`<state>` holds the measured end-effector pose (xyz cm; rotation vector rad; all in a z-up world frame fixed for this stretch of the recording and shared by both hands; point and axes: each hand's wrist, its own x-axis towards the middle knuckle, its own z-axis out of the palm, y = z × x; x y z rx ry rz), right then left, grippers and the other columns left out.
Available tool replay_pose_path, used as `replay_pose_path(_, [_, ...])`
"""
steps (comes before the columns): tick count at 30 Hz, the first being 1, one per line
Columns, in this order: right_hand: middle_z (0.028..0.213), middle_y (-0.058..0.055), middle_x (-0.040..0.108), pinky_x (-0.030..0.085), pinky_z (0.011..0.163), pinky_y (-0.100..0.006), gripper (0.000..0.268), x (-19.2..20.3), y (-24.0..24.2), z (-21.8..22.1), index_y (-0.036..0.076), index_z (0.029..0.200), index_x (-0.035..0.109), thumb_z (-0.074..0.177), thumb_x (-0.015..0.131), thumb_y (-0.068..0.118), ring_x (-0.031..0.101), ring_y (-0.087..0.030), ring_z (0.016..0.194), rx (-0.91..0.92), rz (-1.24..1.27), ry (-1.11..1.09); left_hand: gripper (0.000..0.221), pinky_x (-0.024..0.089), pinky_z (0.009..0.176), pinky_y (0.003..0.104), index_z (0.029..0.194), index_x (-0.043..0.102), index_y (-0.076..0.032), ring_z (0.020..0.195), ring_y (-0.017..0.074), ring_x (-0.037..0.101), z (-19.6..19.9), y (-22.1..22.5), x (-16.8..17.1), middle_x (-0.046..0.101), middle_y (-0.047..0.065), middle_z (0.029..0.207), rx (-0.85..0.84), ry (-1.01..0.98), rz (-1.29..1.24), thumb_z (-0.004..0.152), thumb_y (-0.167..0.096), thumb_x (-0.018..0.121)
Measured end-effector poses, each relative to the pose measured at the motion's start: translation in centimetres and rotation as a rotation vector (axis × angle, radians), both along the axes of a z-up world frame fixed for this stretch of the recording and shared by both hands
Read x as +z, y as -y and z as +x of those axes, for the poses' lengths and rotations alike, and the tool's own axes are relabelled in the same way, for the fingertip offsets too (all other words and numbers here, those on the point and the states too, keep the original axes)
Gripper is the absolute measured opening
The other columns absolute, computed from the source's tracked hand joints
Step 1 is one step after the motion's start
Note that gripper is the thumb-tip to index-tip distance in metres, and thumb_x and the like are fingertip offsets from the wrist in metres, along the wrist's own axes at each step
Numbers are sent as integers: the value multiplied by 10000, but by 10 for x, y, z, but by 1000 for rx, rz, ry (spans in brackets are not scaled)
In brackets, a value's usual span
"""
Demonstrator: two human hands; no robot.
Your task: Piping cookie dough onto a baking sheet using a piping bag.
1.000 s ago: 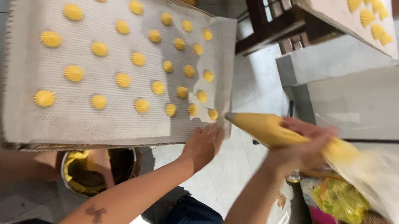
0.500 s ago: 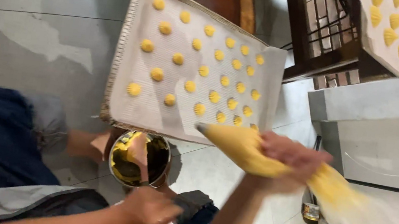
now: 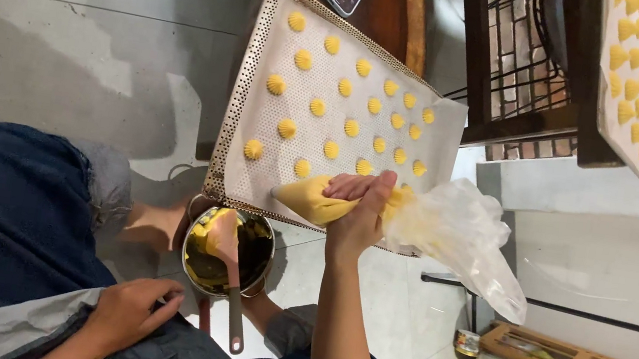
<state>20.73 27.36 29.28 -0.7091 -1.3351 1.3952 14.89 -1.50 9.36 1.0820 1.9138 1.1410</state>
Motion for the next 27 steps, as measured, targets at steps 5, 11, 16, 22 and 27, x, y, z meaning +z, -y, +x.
replay_pose_path(5, [585, -74, 432, 482, 649, -376, 523, -6, 0, -5, 84, 705, 413, 1132, 434, 385, 462, -211, 550, 48, -24, 6, 237, 586, 624, 358, 992, 771, -159, 726, 223, 766, -2, 0, -3, 786, 37, 803, -3, 18, -29, 800, -294, 740])
replay_pose_path(11, [568, -67, 424, 479, 614, -352, 521, -3, -3, -4, 90, 701, 416, 1127, 427, 390, 447, -191, 526, 54, -37, 62, 225, 573, 614, 377, 985, 777, -160, 725, 237, 757, -4, -3, -1, 783, 37, 784, -10, 2, -22, 813, -296, 727])
replay_pose_path(16, [569, -58, 424, 467, 606, -348, 516, -4, -8, -1, 91, 700, 420, 1132, 418, 373, 445, -186, 521, 62, -55, 50, 236, 579, 621, 364, 1011, 775, -166, 718, 217, 765, -5, -4, 1, 782, 35, 772, -44, 13, -68, 835, -308, 708])
replay_pose_path(22, [559, -57, 425, 468, 610, -340, 519, -3, -8, -3, 94, 689, 421, 1133, 416, 363, 446, -184, 511, 49, -40, 65, 232, 578, 606, 364, 1006, 782, -155, 700, 220, 762, -5, -3, 3, 783, 39, 775, 2, 22, -25, 837, -296, 709])
replay_pose_path(27, [557, -56, 427, 465, 607, -336, 515, -1, -8, -4, 97, 687, 420, 1134, 421, 352, 441, -180, 503, 42, -39, 71, 236, 579, 603, 358, 1015, 782, -161, 705, 213, 766, -5, -5, 3, 784, 38, 773, -13, 33, -55, 838, -300, 710])
